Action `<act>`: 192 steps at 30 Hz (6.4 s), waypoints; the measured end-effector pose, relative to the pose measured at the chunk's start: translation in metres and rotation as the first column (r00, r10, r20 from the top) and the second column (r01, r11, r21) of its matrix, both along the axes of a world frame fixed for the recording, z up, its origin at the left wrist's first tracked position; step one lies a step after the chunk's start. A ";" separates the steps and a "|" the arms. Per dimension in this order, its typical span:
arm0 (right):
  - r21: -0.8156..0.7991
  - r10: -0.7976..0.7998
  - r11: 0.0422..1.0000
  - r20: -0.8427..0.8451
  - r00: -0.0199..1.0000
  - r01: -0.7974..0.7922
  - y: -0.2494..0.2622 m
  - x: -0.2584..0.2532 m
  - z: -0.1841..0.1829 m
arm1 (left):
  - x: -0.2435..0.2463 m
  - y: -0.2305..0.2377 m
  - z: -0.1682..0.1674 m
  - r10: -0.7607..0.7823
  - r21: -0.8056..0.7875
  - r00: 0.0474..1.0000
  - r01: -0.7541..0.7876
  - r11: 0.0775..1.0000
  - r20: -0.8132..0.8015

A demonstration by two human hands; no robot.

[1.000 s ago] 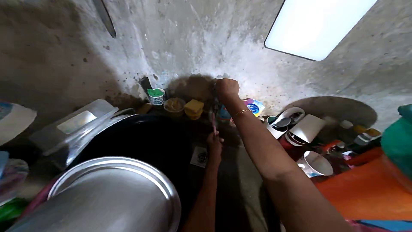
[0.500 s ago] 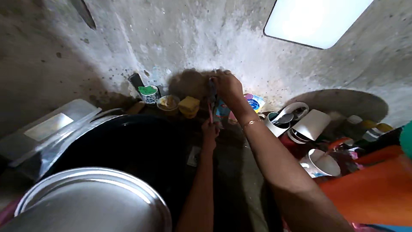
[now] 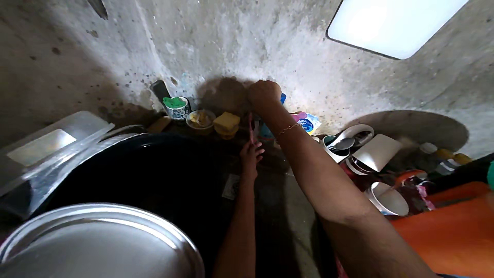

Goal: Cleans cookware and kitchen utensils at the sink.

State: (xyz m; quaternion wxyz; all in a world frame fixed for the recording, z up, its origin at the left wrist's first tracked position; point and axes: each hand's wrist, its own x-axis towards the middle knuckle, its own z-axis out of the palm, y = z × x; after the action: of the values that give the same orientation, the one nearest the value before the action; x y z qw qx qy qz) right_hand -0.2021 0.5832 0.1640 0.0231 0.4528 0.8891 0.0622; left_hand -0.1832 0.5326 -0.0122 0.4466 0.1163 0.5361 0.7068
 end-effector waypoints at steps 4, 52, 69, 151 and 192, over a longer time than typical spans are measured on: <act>-0.098 -0.012 0.994 -0.490 0.871 -0.041 0.010 0.035 -0.003 | -0.001 0.002 -0.002 -0.013 0.059 1.000 0.013 0.998 -0.010; -0.767 -0.712 0.485 -0.625 0.320 -0.419 0.022 0.052 -0.162 | 0.016 -0.048 -0.008 -0.071 -0.255 0.917 -0.035 0.966 -0.392; -0.726 -0.606 0.643 -0.677 0.417 -0.244 0.028 0.053 -0.169 | 0.017 -0.048 -0.003 -0.091 -0.261 0.907 -0.021 0.965 -0.412; -0.139 0.045 0.950 -0.826 0.562 -0.280 0.037 0.067 -0.053 | -0.018 0.038 0.000 0.136 0.144 0.968 -0.107 0.984 -0.212; -0.944 -0.895 0.171 -0.269 0.356 -0.283 -0.199 0.244 -0.176 | 0.075 -0.173 -0.033 -0.533 -0.063 0.846 0.534 0.843 0.033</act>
State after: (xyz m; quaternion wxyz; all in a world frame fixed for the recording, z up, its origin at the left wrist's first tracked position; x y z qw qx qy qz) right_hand 0.0415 0.3837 -0.0123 -0.1507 0.5145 0.4419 -0.7192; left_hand -0.1082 0.3597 -0.0452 0.6328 0.2401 0.5037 0.5368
